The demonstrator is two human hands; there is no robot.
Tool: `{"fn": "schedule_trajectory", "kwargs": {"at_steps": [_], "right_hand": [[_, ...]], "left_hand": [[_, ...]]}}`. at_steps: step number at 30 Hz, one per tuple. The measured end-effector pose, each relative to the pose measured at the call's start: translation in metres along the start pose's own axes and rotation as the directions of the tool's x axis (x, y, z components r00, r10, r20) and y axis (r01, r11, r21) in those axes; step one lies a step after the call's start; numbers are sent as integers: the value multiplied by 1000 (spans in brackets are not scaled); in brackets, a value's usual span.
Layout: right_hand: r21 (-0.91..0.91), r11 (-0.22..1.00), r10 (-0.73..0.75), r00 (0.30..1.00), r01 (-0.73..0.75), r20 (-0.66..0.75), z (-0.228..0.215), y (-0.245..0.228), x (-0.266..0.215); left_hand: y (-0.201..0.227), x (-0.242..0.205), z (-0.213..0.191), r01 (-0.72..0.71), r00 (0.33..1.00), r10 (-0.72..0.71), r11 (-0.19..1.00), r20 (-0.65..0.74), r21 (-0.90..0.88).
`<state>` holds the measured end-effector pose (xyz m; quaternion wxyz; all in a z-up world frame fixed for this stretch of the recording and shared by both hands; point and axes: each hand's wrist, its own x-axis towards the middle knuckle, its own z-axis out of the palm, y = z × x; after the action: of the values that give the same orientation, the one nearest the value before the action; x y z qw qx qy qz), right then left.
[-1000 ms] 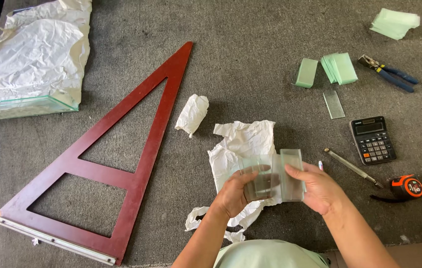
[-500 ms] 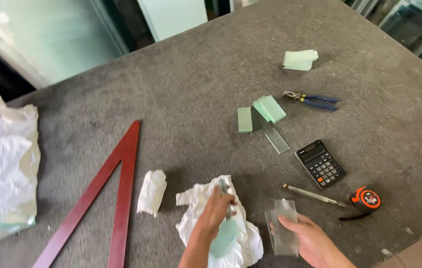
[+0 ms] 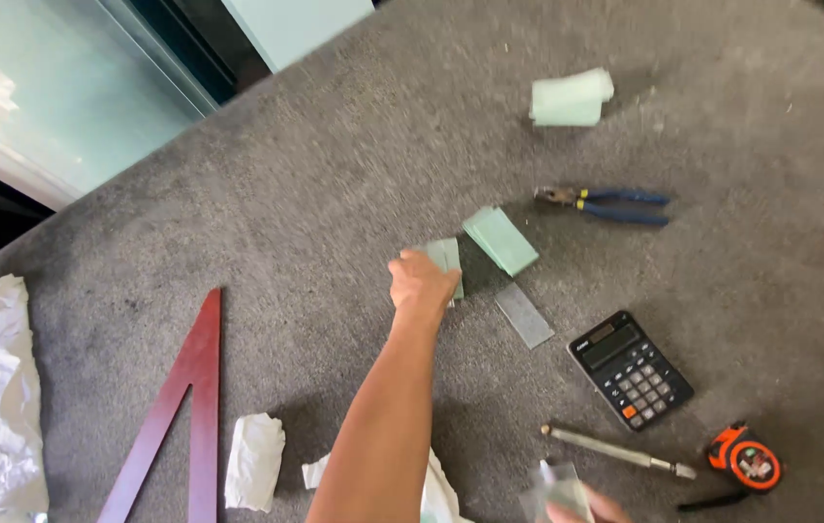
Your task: Wrapping small rectangular glass panels in white protective paper.
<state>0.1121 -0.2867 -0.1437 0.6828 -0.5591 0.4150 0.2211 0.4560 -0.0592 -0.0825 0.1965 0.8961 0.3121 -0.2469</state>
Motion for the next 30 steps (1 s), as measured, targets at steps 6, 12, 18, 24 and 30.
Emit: {"fn": "schedule_trajectory", "kwargs": {"at_steps": [6, 12, 18, 24, 30], "right_hand": [[-722, 625, 460, 888, -297, 32, 29, -87, 3], [-604, 770, 363, 919, -206, 150, 47, -120, -26], [-788, 613, 212, 950, 52, 227, 57, -147, -54], [-831, 426, 49, 908, 359, 417, 96, -132, -111], [-571, 49, -159, 570, 820, 806, 78, -82, -106]], "left_hand": [[18, 18, 10, 24, 1000, -27, 991, 16, 133], [3, -3, 15, -81, 981, 108, 983, -162, 165], [-100, -187, -12, -303, 949, 259, 905, -180, -298], [-135, -333, 9, 473, 870, -14, 305, 492, -827], [-200, -333, 65, 427, 901, 51, 58, 430, -902]]}}
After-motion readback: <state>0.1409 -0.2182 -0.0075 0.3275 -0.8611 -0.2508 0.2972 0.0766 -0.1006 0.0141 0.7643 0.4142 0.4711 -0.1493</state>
